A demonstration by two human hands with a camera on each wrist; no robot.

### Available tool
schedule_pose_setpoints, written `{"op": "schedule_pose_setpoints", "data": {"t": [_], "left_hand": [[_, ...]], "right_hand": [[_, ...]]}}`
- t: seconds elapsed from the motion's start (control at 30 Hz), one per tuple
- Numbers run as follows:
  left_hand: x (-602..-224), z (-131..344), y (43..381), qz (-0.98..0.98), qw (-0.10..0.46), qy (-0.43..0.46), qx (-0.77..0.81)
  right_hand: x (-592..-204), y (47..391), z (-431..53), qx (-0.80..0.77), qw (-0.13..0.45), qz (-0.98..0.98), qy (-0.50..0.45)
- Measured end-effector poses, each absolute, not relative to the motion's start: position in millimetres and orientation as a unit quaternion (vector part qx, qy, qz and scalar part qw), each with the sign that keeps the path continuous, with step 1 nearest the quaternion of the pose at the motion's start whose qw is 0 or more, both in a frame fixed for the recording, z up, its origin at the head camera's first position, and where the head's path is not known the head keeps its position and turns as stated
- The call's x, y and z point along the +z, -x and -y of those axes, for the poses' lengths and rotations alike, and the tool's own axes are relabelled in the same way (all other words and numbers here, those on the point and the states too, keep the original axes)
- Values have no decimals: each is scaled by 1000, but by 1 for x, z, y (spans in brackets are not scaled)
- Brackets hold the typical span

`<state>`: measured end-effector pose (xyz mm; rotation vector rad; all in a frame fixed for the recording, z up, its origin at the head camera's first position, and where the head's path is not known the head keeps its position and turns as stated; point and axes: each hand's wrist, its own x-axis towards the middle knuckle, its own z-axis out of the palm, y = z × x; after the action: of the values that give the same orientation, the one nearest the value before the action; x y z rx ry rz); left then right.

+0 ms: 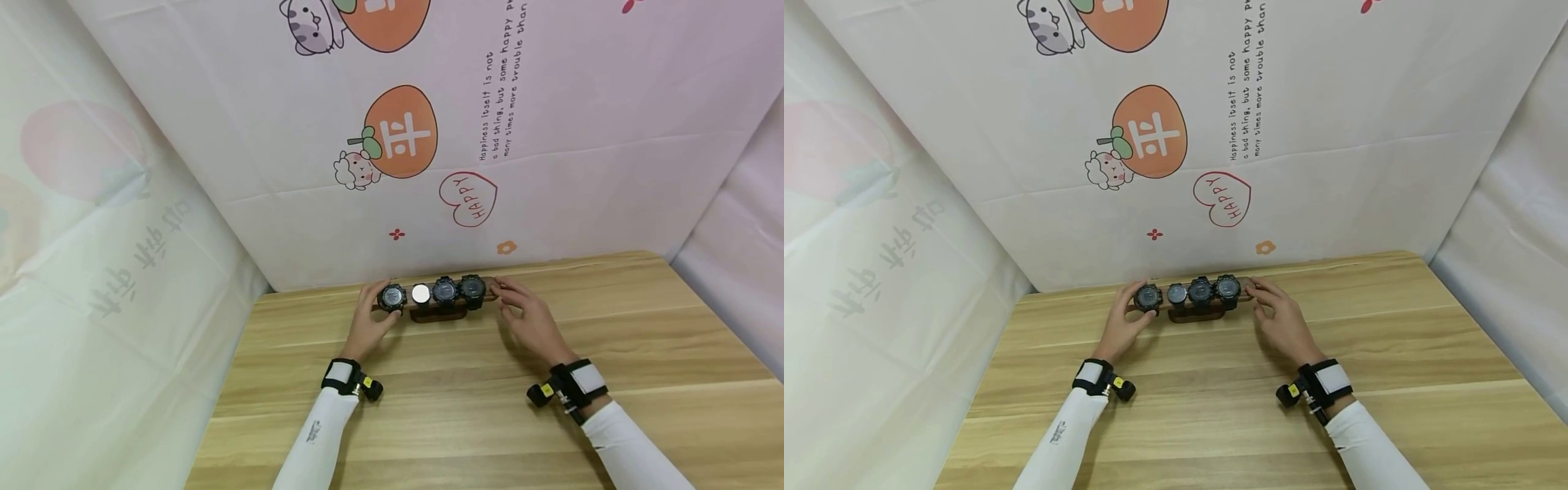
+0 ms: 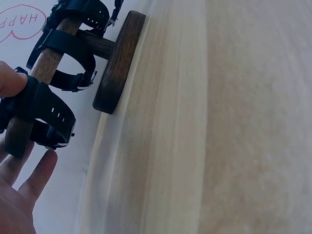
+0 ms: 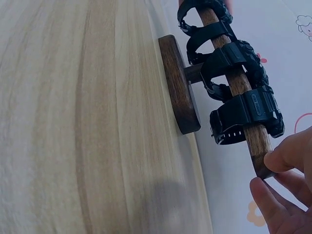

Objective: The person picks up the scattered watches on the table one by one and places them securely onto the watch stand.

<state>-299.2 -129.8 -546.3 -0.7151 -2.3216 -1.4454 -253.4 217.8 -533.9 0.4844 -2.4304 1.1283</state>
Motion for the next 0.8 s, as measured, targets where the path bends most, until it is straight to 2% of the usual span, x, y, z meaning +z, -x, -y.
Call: {"op": "schedule_pose_setpoints", "data": {"t": [0.4,0.8], "left_hand": [[-547,128,303,829,144,242,-484],[-547,123,303,820,166,259,-482]], "right_hand": [[-533,253,-217,411,206,871,-173],[-536,253,-218,410,203,874,-166]]}}
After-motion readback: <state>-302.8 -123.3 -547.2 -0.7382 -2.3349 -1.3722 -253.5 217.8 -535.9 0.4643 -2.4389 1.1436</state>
